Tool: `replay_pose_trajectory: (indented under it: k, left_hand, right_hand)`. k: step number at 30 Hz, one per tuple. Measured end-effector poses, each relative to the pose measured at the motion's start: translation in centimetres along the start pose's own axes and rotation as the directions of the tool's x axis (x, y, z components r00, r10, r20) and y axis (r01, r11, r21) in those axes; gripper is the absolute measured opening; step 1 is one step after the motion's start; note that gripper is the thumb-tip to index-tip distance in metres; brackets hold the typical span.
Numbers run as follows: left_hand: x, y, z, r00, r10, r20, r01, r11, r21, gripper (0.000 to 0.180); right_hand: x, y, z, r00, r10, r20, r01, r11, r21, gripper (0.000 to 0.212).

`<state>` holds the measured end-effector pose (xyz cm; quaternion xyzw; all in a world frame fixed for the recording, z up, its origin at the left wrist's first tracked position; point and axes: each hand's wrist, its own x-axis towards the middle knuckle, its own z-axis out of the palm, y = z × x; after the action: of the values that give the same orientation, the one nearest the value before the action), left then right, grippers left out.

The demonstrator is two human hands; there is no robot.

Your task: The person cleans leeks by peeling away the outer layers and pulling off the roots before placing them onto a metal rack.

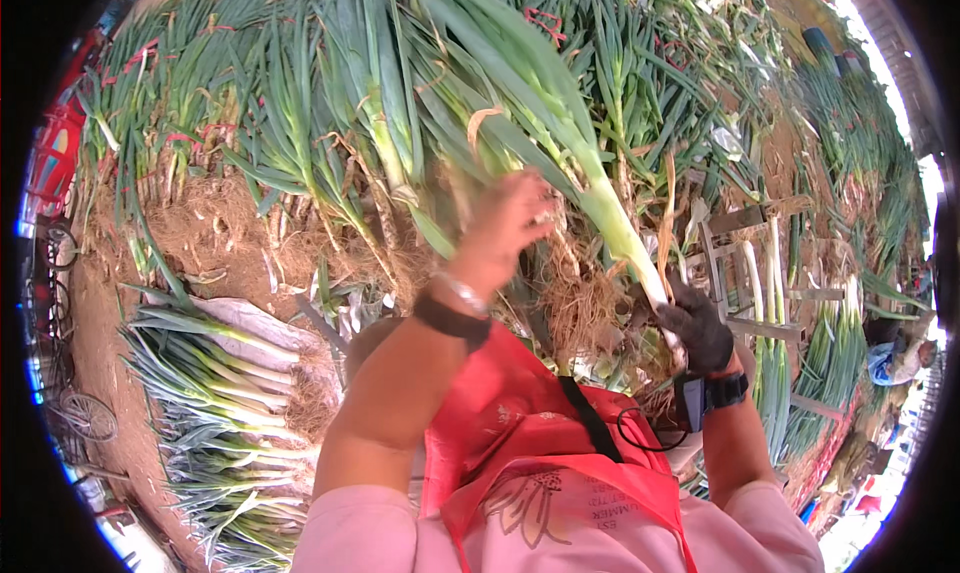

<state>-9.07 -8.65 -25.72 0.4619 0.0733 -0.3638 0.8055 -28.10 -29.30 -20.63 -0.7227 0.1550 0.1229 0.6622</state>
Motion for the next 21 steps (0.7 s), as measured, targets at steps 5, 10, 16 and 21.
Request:
replay_pose_trajectory:
  k: [5,10,16,21]
  left_hand:
    - [0.4,-5.1,5.6,0.977,0.005,0.212,-0.014,0.999,0.044,0.023]
    - [1.2,0.5,2.6,0.958,0.232,-0.169,-0.147,0.901,0.407,0.023]
    - [-0.1,6.1,-6.6,0.879,0.341,-0.332,-0.303,0.939,0.162,0.017]
    - [-0.6,6.2,-7.5,0.874,0.221,-0.433,-0.236,0.972,0.020,0.024]
  right_hand:
    - [-1.6,5.5,0.1,0.982,0.189,-0.001,-0.188,0.973,0.133,0.034]
    - [4.8,4.1,-0.2,0.996,-0.082,-0.020,0.083,0.995,0.047,0.024]
    - [19.4,10.8,5.5,0.999,0.039,-0.031,-0.046,0.950,-0.308,0.046]
    - [23.6,18.2,13.6,0.958,0.135,-0.252,-0.249,0.826,-0.506,0.050]
